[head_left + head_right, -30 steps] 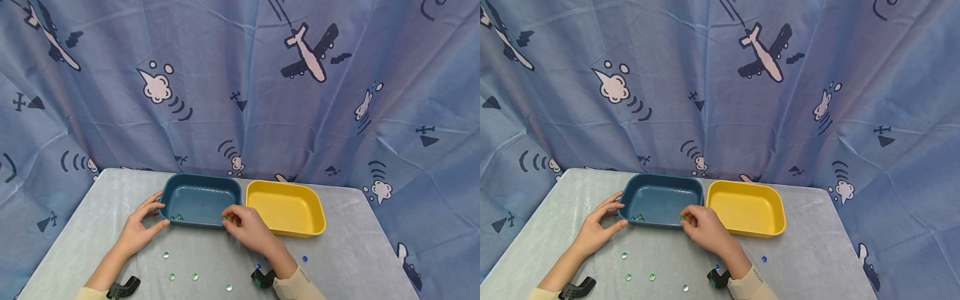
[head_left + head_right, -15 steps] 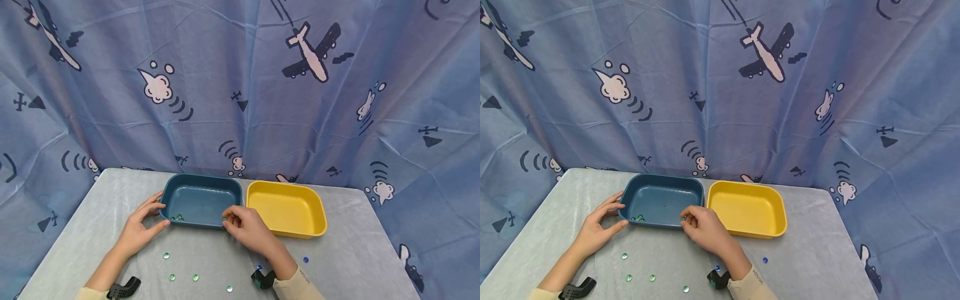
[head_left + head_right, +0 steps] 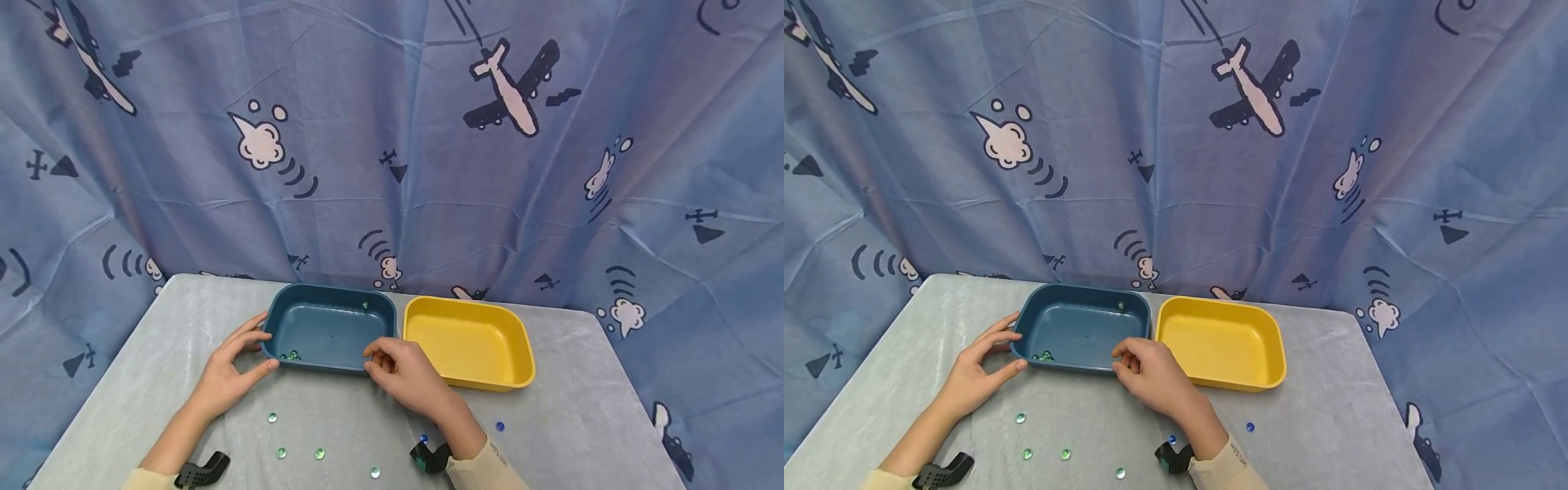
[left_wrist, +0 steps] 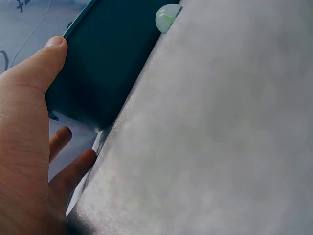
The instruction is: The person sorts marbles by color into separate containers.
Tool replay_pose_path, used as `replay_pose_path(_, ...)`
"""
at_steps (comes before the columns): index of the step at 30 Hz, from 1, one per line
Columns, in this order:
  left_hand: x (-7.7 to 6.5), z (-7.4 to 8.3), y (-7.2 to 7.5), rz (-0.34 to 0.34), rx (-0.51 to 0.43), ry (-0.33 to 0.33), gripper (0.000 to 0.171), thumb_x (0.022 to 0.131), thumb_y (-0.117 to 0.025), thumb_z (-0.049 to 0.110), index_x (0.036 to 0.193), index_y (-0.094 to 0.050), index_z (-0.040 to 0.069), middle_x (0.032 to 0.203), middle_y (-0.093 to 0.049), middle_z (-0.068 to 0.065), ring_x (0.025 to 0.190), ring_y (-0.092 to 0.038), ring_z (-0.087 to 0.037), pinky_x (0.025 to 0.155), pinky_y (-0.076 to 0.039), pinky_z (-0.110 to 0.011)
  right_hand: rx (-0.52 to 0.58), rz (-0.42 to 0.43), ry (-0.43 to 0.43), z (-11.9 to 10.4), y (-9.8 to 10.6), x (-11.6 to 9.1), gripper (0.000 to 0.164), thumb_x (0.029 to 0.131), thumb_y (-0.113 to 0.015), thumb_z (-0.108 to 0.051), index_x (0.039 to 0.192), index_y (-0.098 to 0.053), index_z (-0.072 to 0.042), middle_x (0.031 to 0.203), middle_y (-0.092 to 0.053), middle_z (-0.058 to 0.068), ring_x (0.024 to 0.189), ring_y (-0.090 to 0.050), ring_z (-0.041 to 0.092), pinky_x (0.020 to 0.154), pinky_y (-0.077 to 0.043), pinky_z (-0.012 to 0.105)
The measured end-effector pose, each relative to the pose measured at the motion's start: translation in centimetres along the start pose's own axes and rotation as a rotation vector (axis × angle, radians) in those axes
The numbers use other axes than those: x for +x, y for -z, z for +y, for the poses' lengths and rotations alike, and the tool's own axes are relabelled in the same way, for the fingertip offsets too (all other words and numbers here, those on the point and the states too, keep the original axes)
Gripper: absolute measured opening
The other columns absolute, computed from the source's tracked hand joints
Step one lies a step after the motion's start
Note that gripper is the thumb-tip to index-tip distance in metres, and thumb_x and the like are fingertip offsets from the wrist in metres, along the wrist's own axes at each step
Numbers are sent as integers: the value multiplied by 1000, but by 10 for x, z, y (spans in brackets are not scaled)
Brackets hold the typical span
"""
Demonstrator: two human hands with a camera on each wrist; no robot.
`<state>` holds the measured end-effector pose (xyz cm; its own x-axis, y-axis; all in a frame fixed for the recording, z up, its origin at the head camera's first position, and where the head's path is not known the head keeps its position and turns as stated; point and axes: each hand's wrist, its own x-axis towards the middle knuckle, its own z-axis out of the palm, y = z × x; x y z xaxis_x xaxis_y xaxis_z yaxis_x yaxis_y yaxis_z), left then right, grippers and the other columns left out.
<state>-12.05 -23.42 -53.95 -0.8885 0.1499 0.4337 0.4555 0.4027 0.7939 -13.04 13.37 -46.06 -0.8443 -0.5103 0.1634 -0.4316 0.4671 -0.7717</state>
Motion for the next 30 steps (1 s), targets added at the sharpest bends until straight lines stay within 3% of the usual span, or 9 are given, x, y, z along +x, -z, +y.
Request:
replay_pose_path(9,0,-4,0,-1,-13,-4,48,88,-91,-2,131,-72,4,169,-48,-8,138,-57,-8,103,-53,-17,-32,-6,52,-9,0,-2,9,104,-77,-12,111,-77,-17,87,-63,-13,74,-57,6,63,-53,24)
replay_pose_path(13,0,-4,0,1,-5,1,48,88,-91,-1,132,-72,4,169,-48,-7,138,-57,-5,103,-52,-16,-27,-23,68,-17,-1,-2,8,104,-77,-12,112,-78,-16,88,-63,-13,75,-57,6,64,-53,24)
replay_pose_path(30,1,-2,-1,1,-2,1,47,88,-90,-1,132,-72,3,169,-47,-8,138,-56,-4,103,-52,-15,2,-186,121,-44,-20,-11,11,107,-74,-16,117,-75,-18,90,-63,-16,80,-56,-1,70,-55,17)
